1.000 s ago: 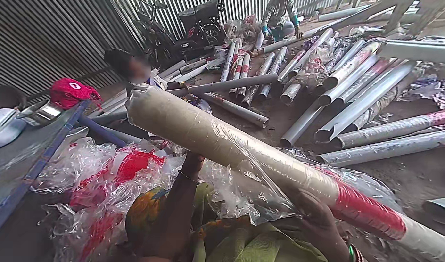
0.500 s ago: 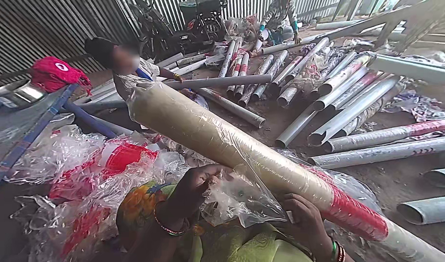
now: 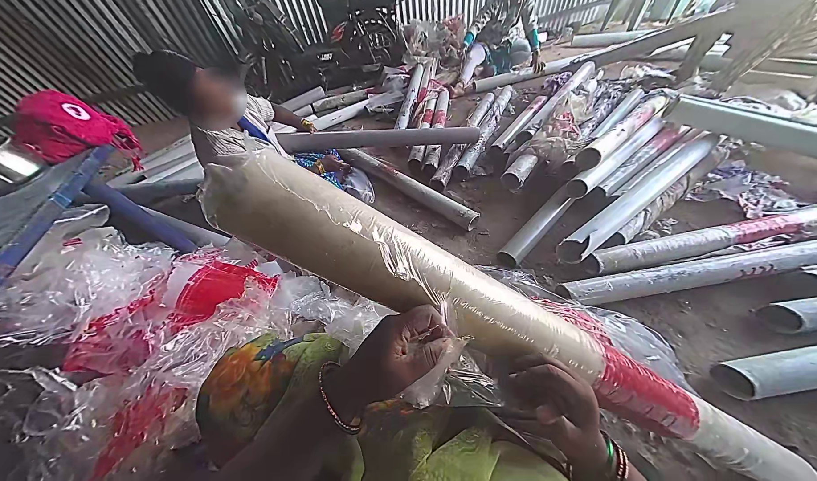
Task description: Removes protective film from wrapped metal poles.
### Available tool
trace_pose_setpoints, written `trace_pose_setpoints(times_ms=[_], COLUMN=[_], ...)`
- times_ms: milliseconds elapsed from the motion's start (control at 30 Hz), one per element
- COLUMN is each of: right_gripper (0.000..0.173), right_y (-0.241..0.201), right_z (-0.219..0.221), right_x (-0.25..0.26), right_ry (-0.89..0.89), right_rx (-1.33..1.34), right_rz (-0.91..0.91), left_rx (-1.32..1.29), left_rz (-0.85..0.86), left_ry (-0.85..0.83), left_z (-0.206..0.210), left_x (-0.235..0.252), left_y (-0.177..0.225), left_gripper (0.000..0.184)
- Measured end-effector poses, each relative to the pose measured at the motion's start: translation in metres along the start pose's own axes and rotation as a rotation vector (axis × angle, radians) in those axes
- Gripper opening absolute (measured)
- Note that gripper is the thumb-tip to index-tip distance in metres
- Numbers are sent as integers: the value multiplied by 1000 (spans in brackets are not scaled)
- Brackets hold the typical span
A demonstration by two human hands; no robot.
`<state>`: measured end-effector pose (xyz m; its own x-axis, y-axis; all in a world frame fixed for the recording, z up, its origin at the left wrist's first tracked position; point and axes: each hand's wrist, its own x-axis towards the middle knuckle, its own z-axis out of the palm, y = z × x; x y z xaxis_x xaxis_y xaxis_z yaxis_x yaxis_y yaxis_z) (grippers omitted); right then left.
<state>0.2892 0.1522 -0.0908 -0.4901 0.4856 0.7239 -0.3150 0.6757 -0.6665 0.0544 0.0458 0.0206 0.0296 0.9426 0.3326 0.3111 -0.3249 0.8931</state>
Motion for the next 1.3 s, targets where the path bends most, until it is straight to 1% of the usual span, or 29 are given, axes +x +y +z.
trace_pose_setpoints(times_ms=[67, 167, 300, 367, 467, 567, 667, 800, 833, 933, 1000, 1100, 1167, 1233, 1300], right_gripper=[45, 45, 44, 44, 39, 36, 37, 32, 30, 25, 30, 39, 40, 41, 41], right_y=[0, 0, 2, 5, 6, -6, -21, -35, -41, -57, -60, -57, -53, -50, -52], right_z=[-1, -4, -7, -6, -6, -17, -35, -54, -55, -54, -54, -55, -56, -56, -53], right_x=[1, 3, 6, 7, 12, 22, 30, 32, 33, 38, 41, 42, 43, 44, 48], right_ry=[19, 30, 48, 70, 83, 22, -82, -252, -276, -345, -377, -347, -300, -274, -249], right_rx=[-3, -48, -28, 11, 173, 306, 250, 119, 39, -343, -490, -614, -693, -757, -772], right_rz=[7, -31, -37, -16, 109, 300, 474, 544, 553, 485, 392, 278, 186, 100, 36], left_rx=[-94, -142, -211, -240, -270, -248, -231, -225, -225, -230, -219, -217, -224, -212, -198], left_rz=[34, 111, 166, 165, 175, 195, 216, 268, 276, 292, 304, 332, 344, 358, 373], left_ry=[-6, -13, 14, 43, 59, 56, 48, 47, 47, 47, 51, 49, 55, 65, 78], left_z=[3, 10, 16, 17, 16, 14, 12, 12, 12, 13, 13, 13, 14, 15, 16], left_x=[2, 5, 8, 11, 15, 16, 15, 15, 15, 15, 15, 15, 15, 14, 14], left_y=[-6, -13, -21, -25, -32, -35, -41, -47, -47, -48, -48, -48, -49, -49, -50], left_gripper=[10, 17, 11, 9, 14, 16, 18, 14, 13, 12, 11, 14, 14, 11, 8])
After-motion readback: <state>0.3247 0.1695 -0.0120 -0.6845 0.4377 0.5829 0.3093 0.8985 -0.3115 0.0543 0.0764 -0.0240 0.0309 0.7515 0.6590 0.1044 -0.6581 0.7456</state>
